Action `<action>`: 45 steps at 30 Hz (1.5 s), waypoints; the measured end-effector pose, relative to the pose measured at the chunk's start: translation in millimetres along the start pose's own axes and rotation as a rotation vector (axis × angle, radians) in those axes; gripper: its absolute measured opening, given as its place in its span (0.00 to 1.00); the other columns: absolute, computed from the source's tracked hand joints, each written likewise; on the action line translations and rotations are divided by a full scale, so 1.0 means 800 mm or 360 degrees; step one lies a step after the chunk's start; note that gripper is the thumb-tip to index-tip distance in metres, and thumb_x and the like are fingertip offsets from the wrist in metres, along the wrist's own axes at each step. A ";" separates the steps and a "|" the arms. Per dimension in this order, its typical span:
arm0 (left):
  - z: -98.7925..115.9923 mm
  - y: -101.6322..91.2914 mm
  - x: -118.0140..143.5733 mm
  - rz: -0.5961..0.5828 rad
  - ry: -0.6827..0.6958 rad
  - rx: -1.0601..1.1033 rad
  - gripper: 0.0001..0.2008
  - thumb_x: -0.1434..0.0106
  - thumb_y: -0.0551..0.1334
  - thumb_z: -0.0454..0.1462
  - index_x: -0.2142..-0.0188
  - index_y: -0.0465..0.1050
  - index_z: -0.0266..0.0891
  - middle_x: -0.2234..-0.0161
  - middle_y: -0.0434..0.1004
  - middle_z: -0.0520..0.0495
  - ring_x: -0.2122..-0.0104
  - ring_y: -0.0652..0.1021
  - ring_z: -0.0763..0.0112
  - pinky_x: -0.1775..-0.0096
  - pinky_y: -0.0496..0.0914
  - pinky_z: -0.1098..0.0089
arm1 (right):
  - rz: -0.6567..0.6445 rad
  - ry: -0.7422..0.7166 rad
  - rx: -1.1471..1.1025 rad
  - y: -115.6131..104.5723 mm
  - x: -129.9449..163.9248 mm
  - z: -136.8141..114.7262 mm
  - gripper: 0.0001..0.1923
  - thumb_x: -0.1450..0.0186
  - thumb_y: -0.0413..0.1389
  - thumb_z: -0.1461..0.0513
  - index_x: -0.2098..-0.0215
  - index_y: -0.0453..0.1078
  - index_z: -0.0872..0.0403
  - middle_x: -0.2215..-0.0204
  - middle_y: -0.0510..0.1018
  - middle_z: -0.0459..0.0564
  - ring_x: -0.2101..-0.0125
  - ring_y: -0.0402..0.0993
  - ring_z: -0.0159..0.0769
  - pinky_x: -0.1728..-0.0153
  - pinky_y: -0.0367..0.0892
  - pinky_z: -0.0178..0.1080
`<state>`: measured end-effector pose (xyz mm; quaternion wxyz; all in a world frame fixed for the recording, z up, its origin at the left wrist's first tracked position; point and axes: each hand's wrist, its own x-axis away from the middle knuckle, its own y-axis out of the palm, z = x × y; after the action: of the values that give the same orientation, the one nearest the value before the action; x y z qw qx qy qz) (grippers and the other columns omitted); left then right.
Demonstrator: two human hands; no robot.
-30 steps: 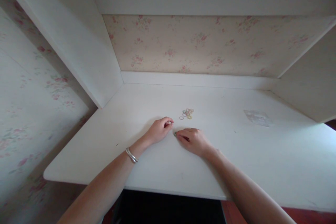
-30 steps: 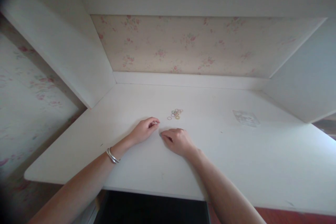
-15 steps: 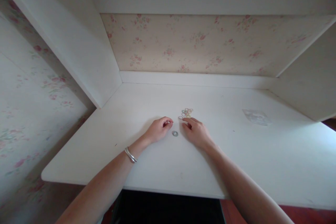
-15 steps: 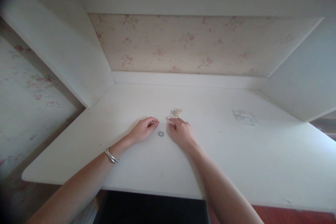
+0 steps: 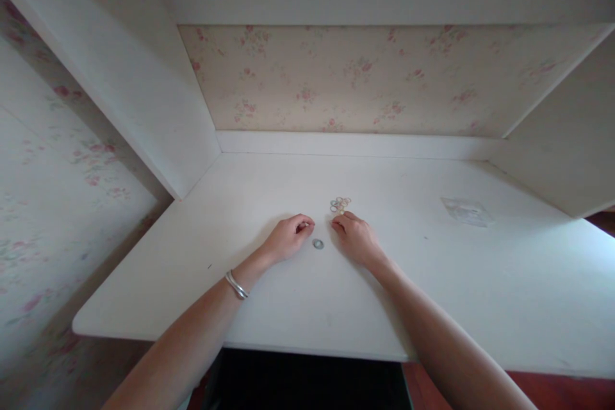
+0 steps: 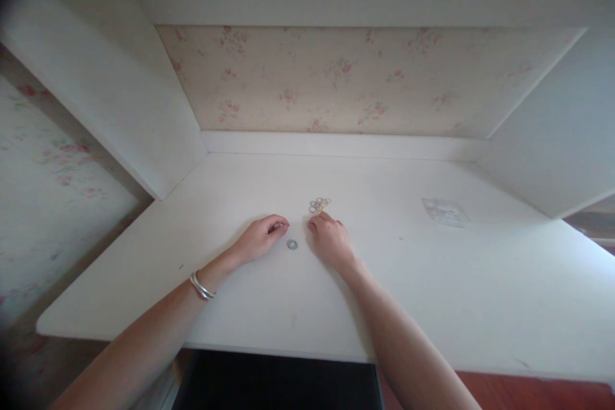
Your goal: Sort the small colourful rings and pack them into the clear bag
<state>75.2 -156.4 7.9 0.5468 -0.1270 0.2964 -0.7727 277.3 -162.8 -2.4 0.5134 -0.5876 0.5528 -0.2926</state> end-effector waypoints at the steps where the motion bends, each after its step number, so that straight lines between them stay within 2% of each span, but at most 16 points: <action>1: 0.000 0.000 0.000 -0.0002 0.0002 0.0000 0.12 0.38 0.54 0.42 0.61 0.72 0.39 0.66 0.77 0.49 0.67 0.75 0.71 0.64 0.67 0.73 | 0.0000 0.0003 0.0026 0.000 0.000 -0.001 0.13 0.32 0.44 0.61 0.65 0.70 0.53 0.63 0.74 0.50 0.67 0.71 0.33 0.68 0.57 0.34; 5: 0.001 0.001 0.000 -0.0007 0.0012 -0.0008 0.12 0.38 0.54 0.41 0.61 0.72 0.39 0.67 0.77 0.49 0.67 0.75 0.71 0.64 0.67 0.73 | 0.0001 -0.0034 0.0021 0.000 0.002 -0.001 0.12 0.32 0.44 0.61 0.64 0.69 0.54 0.63 0.74 0.51 0.68 0.70 0.33 0.67 0.57 0.34; 11: -0.001 0.000 0.000 -0.0001 0.0040 -0.0007 0.12 0.37 0.54 0.41 0.61 0.72 0.39 0.66 0.77 0.49 0.67 0.75 0.71 0.64 0.67 0.73 | 0.0010 -0.0226 -0.0360 -0.009 0.016 -0.007 0.13 0.32 0.44 0.61 0.66 0.69 0.54 0.68 0.72 0.48 0.67 0.68 0.31 0.66 0.59 0.32; 15: -0.004 0.000 0.000 0.0017 0.0073 0.0002 0.11 0.37 0.53 0.39 0.62 0.72 0.38 0.66 0.77 0.50 0.67 0.75 0.72 0.63 0.67 0.73 | -0.0055 -0.0371 -0.0464 -0.012 0.026 -0.018 0.12 0.32 0.45 0.62 0.64 0.70 0.53 0.69 0.71 0.47 0.69 0.67 0.30 0.66 0.60 0.32; 19: -0.005 -0.001 0.000 0.0012 0.0085 0.0003 0.11 0.37 0.53 0.39 0.62 0.72 0.38 0.66 0.77 0.50 0.67 0.75 0.72 0.63 0.67 0.73 | -0.0070 -0.0486 -0.0497 -0.009 0.030 -0.023 0.10 0.32 0.46 0.62 0.64 0.69 0.53 0.69 0.71 0.46 0.69 0.67 0.30 0.66 0.60 0.33; 27: -0.003 -0.001 0.000 0.0011 0.0051 -0.0006 0.11 0.38 0.54 0.40 0.61 0.72 0.38 0.66 0.77 0.49 0.67 0.75 0.71 0.63 0.67 0.73 | -0.0079 -0.0562 -0.0403 -0.004 0.031 -0.026 0.11 0.32 0.45 0.63 0.63 0.70 0.53 0.68 0.72 0.48 0.68 0.68 0.31 0.64 0.60 0.34; 32: -0.005 0.000 -0.001 -0.0002 0.0070 -0.0021 0.12 0.38 0.54 0.41 0.61 0.72 0.39 0.67 0.77 0.50 0.67 0.75 0.72 0.64 0.67 0.73 | -0.0058 -0.0512 -0.0439 -0.008 0.030 -0.026 0.11 0.32 0.46 0.62 0.64 0.71 0.52 0.69 0.72 0.47 0.68 0.68 0.30 0.64 0.60 0.33; 36: -0.009 0.000 -0.012 -0.0011 0.0058 -0.0038 0.12 0.38 0.53 0.42 0.62 0.72 0.38 0.67 0.77 0.50 0.68 0.75 0.72 0.64 0.67 0.73 | 0.0081 -0.0319 -0.0526 -0.014 0.027 -0.020 0.12 0.33 0.47 0.59 0.65 0.71 0.52 0.71 0.72 0.47 0.71 0.67 0.29 0.68 0.59 0.32; 41: -0.005 0.006 -0.045 -0.0087 0.0153 -0.0285 0.11 0.39 0.54 0.40 0.62 0.73 0.40 0.67 0.77 0.51 0.68 0.75 0.73 0.63 0.67 0.73 | 0.0284 -0.0004 -0.0510 -0.016 0.022 -0.001 0.12 0.34 0.48 0.58 0.65 0.73 0.52 0.72 0.73 0.47 0.73 0.67 0.30 0.70 0.59 0.32; 45: 0.004 0.020 -0.076 -0.0114 0.0307 -0.0564 0.10 0.40 0.57 0.39 0.61 0.74 0.41 0.63 0.76 0.49 0.64 0.75 0.70 0.58 0.67 0.71 | 0.0322 0.0197 -0.0397 -0.015 0.016 0.018 0.12 0.36 0.48 0.58 0.65 0.74 0.51 0.72 0.73 0.47 0.73 0.67 0.30 0.69 0.59 0.33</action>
<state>111.8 -104.8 8.3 0.4571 -0.1572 0.4741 -0.7359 297.4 -172.6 1.3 0.4282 -0.5689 0.6718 -0.2042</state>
